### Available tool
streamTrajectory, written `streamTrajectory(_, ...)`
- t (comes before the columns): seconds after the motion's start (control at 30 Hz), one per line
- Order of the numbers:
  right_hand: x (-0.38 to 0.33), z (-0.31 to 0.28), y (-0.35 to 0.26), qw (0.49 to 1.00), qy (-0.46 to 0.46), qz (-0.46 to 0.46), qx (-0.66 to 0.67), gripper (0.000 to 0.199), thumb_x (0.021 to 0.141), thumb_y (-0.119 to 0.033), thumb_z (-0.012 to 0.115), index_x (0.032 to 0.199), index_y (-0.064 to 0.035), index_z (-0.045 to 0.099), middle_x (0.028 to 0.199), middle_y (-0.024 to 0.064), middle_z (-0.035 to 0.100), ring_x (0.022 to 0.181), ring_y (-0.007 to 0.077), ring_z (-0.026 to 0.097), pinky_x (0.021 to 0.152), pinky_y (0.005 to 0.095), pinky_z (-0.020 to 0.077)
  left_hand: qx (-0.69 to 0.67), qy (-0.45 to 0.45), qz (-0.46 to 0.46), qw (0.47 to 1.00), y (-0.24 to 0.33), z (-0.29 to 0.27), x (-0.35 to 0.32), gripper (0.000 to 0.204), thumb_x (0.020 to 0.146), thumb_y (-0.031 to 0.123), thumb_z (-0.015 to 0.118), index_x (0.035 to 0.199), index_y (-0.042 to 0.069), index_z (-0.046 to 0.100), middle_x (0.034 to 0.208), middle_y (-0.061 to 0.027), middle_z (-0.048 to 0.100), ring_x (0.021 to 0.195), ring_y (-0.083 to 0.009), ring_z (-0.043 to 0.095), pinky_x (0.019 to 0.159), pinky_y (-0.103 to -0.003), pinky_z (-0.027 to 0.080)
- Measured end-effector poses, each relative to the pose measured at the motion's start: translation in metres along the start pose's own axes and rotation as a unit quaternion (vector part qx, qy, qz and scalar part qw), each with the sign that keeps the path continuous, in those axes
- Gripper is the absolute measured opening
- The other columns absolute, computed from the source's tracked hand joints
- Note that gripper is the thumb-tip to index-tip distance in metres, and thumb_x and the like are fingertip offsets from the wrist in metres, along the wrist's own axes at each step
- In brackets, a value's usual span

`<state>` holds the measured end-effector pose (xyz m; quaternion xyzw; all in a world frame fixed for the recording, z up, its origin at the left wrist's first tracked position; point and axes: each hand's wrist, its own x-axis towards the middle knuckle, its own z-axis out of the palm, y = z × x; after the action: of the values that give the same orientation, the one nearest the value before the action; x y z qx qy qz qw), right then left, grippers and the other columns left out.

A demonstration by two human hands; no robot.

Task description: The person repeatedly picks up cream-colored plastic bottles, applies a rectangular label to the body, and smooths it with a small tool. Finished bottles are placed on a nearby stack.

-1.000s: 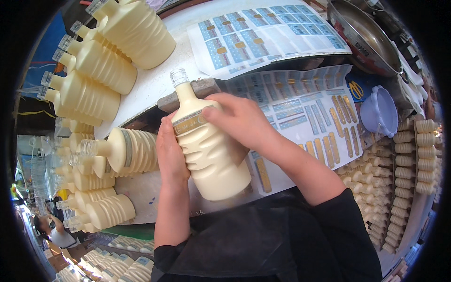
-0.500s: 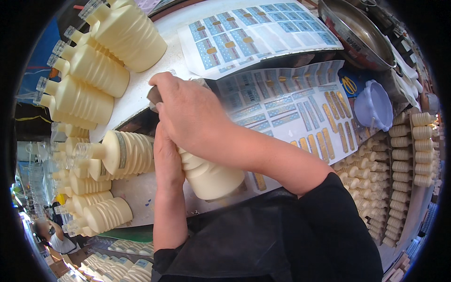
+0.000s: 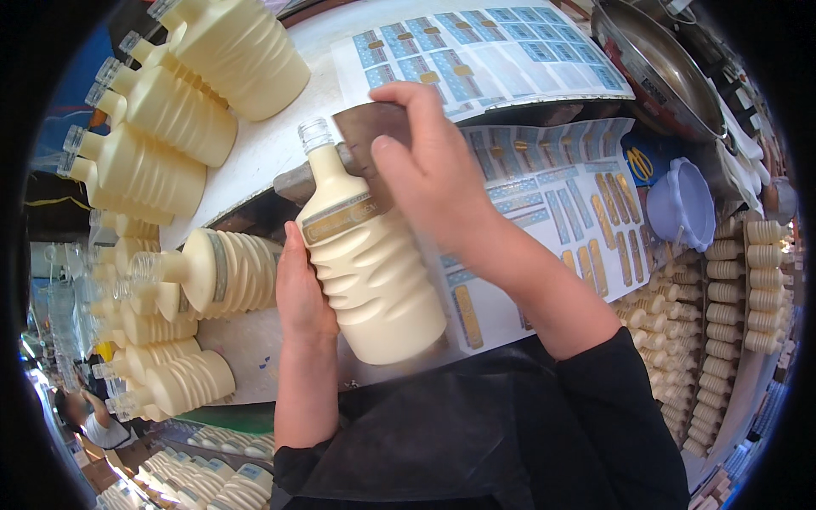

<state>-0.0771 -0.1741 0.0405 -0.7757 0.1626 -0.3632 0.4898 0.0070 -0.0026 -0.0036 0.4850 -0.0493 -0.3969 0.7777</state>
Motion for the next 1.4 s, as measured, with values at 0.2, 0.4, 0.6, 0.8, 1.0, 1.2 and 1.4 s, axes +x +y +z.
streamTrajectory(0.2, 0.004, 0.023, -0.023, 0.997, -0.04, -0.017, -0.061, 0.038, 0.095, -0.005, 0.05, 0.133, 0.003, 0.046, 0.124, 0.031, 0.057, 0.108, 0.0487, 0.059, 0.096, 0.0504, 0.0471, -0.121, -0.007, -0.063, 0.991, 0.018, 0.026, -0.017, 0.054, 0.116, 0.037, 0.023, 0.153, 0.004, 0.042, 0.144, -0.015, 0.057, 0.128, -0.026, 0.06, 0.109, -0.043, 0.049)
streamTrajectory(0.4, -0.005, 0.057, -0.051, 0.98, -0.082, -0.05, -0.173, 0.042, 0.092, -0.004, 0.055, 0.133, 0.0013, 0.045, 0.126, 0.0271, 0.056, 0.104, 0.0494, 0.06, 0.094, 0.0529, 0.0485, -0.065, 0.037, -0.077, 0.994, 0.024, 0.034, -0.023, 0.054, 0.115, 0.042, 0.028, 0.154, 0.008, 0.043, 0.145, -0.0097, 0.056, 0.13, -0.0229, 0.057, 0.109, -0.041, 0.048)
streamTrajectory(0.6, 0.005, 0.039, -0.047, 0.97, -0.057, -0.034, -0.233, 0.04, 0.096, -0.008, 0.049, 0.135, 0.0008, 0.046, 0.131, 0.0256, 0.056, 0.113, 0.0469, 0.06, 0.097, 0.0522, 0.0478, -0.159, -0.013, -0.044, 0.986, 0.014, 0.022, -0.019, 0.058, 0.114, 0.047, 0.028, 0.155, 0.008, 0.043, 0.145, -0.0096, 0.056, 0.13, -0.0233, 0.057, 0.111, -0.04, 0.047)
streamTrajectory(0.8, -0.01, 0.068, -0.055, 0.959, -0.077, -0.083, -0.258, 0.041, 0.094, -0.008, 0.054, 0.134, -0.0008, 0.046, 0.121, 0.0244, 0.057, 0.1, 0.0456, 0.064, 0.089, 0.0532, 0.052, -0.08, -0.004, -0.019, 0.997, 0.012, 0.028, -0.023, 0.067, 0.113, 0.055, 0.025, 0.157, 0.006, 0.04, 0.149, -0.0102, 0.053, 0.135, -0.0224, 0.052, 0.115, -0.039, 0.042)
streamTrajectory(1.0, -0.004, 0.039, -0.04, 0.958, -0.044, -0.045, -0.279, 0.041, 0.095, -0.009, 0.054, 0.134, -0.0012, 0.048, 0.125, 0.0235, 0.058, 0.109, 0.0458, 0.062, 0.094, 0.0514, 0.0507, -0.061, -0.017, 0.01, 0.998, 0.005, 0.019, -0.02, 0.064, 0.112, 0.049, 0.038, 0.155, 0.001, 0.04, 0.148, -0.0132, 0.052, 0.133, -0.0217, 0.052, 0.113, -0.037, 0.041)
streamTrajectory(1.2, -0.006, 0.008, 0.009, 0.984, -0.018, -0.033, -0.173, 0.043, 0.099, -0.012, 0.05, 0.14, 0.0003, 0.047, 0.134, 0.0243, 0.059, 0.119, 0.0394, 0.061, 0.104, 0.0459, 0.0467, 0.116, -0.015, 0.042, 0.992, -0.001, 0.014, -0.007, 0.051, 0.11, 0.038, 0.051, 0.145, 0.001, 0.049, 0.134, -0.0131, 0.059, 0.119, -0.0176, 0.059, 0.104, -0.033, 0.047)
streamTrajectory(1.4, -0.006, -0.004, 0.024, 0.993, -0.007, -0.033, -0.111, 0.042, 0.099, -0.011, 0.051, 0.139, 0.0023, 0.048, 0.133, 0.0241, 0.058, 0.123, 0.0376, 0.058, 0.107, 0.0441, 0.0445, 0.085, -0.02, 0.045, 0.995, 0.002, 0.01, -0.009, 0.046, 0.114, 0.038, 0.038, 0.138, 0.002, 0.053, 0.124, -0.0113, 0.066, 0.11, -0.0187, 0.066, 0.098, -0.036, 0.054)
